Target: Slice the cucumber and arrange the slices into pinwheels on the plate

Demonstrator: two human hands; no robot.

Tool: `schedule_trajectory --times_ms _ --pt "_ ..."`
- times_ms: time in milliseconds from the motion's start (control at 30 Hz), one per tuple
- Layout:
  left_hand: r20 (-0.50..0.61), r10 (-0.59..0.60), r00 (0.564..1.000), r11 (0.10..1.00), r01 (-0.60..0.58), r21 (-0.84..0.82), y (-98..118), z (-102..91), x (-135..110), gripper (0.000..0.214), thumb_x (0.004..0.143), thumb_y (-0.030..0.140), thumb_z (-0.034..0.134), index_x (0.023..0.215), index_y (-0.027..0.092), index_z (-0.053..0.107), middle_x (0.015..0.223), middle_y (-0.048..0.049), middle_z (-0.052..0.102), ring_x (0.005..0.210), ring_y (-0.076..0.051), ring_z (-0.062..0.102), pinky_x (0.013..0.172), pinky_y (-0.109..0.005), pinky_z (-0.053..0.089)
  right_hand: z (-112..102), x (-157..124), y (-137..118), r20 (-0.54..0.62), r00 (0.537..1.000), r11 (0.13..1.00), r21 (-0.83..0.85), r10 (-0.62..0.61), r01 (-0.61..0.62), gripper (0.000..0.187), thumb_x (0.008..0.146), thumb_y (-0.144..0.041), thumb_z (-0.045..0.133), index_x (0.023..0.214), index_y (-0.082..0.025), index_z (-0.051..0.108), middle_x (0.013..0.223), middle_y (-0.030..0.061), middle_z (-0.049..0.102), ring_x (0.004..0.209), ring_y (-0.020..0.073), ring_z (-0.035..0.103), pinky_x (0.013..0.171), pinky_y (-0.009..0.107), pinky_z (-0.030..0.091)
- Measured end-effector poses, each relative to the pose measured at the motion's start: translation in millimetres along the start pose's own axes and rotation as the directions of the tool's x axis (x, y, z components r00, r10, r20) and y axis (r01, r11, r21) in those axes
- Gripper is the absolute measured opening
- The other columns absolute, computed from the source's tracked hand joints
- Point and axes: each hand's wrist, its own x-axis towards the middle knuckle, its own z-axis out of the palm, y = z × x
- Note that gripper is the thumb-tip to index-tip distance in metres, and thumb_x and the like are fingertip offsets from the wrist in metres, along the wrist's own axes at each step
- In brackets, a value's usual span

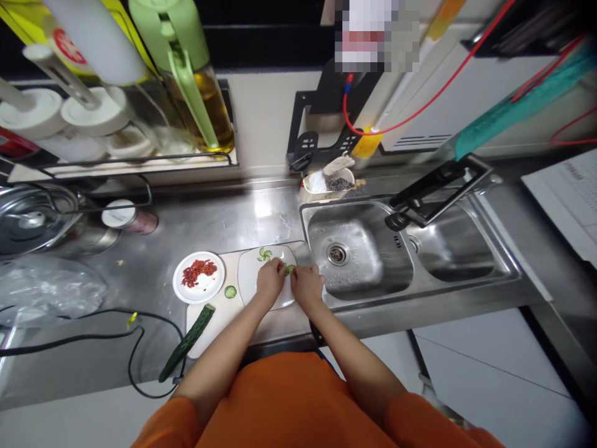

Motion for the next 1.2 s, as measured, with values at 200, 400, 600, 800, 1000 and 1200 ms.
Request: schedule_trajectory --times_ms 200,400,600,800,1000,1200 --pt "-0.002 -0.008 1.0 1.0 0.008 0.03 0 1.0 -1 0.008 0.082 0.025 0.054 0.082 0.019 0.06 0.075 -0.0023 0.064 0.071 -0.015 0.056 0.066 -0.025 0.034 -1 0 -1 0.023 1.0 1.0 -0.017 -0.001 0.001 0.024 0.091 -0.027 0.041 0.094 -0.018 0.063 0.098 0.0122 0.065 0.106 0.0269 0.043 0.075 0.035 0.032" --pt "-0.002 -0.044 0.999 0.999 0.045 0.023 -1 2.8 -1 0.009 0.082 0.026 0.054 0.088 0.02 0.059 0.076 -0.001 0.065 0.072 -0.015 0.058 0.067 -0.024 0.036 -2 -1 -3 0.011 1.0 1.0 -0.016 0.004 -0.004 0.025 0.092 -0.026 0.04 0.094 -0.018 0.063 0.098 0.0114 0.065 0.105 0.0262 0.043 0.075 0.034 0.031" --pt "-0.004 -0.047 0.999 0.999 0.047 -0.006 -2 2.4 -1 0.01 0.082 0.025 0.055 0.09 0.02 0.059 0.077 -0.0012 0.066 0.076 -0.015 0.06 0.07 -0.024 0.038 -2 -2 -3 0.01 1.0 1.0 -0.013 0.006 -0.006 0.024 0.091 -0.026 0.041 0.094 -0.018 0.063 0.098 0.011 0.065 0.105 0.0261 0.043 0.074 0.033 0.03" --pt "-0.01 -0.042 0.999 0.999 0.042 -0.014 4 -3.3 -3 0.012 0.081 0.024 0.056 0.092 0.019 0.059 0.079 -0.0026 0.067 0.076 -0.016 0.061 0.071 -0.025 0.04 -7 -6 -2 -0.01 1.0 0.999 0.03 -0.009 0.009 0.023 0.091 -0.027 0.042 0.09 -0.018 0.063 0.097 0.0099 0.065 0.103 0.0252 0.043 0.071 0.032 0.028" --pt "-0.147 0.034 0.989 0.999 -0.031 0.025 -6 -45.0 -22 0.011 0.082 0.026 0.055 0.088 0.02 0.062 0.085 -0.002 0.068 0.071 -0.014 0.06 0.07 -0.024 0.041 -16 -20 4 -0.06 0.997 0.995 0.08 -0.051 0.055 0.022 0.09 -0.027 0.043 0.089 -0.021 0.065 0.091 0.007 0.065 0.099 0.0229 0.044 0.069 0.03 0.026" --pt "-0.254 -0.137 0.958 0.956 0.194 0.218 -61 -90.6 -66 0.019 0.083 0.03 0.051 0.09 0.021 0.066 0.084 -0.0041 0.068 0.076 -0.018 0.06 0.07 -0.026 0.041 -6 -40 3 -0.005 0.969 0.969 0.009 -0.247 0.248 0.021 0.09 -0.025 0.044 0.085 -0.02 0.064 0.087 0.0053 0.065 0.094 0.0206 0.046 0.067 0.029 0.025"
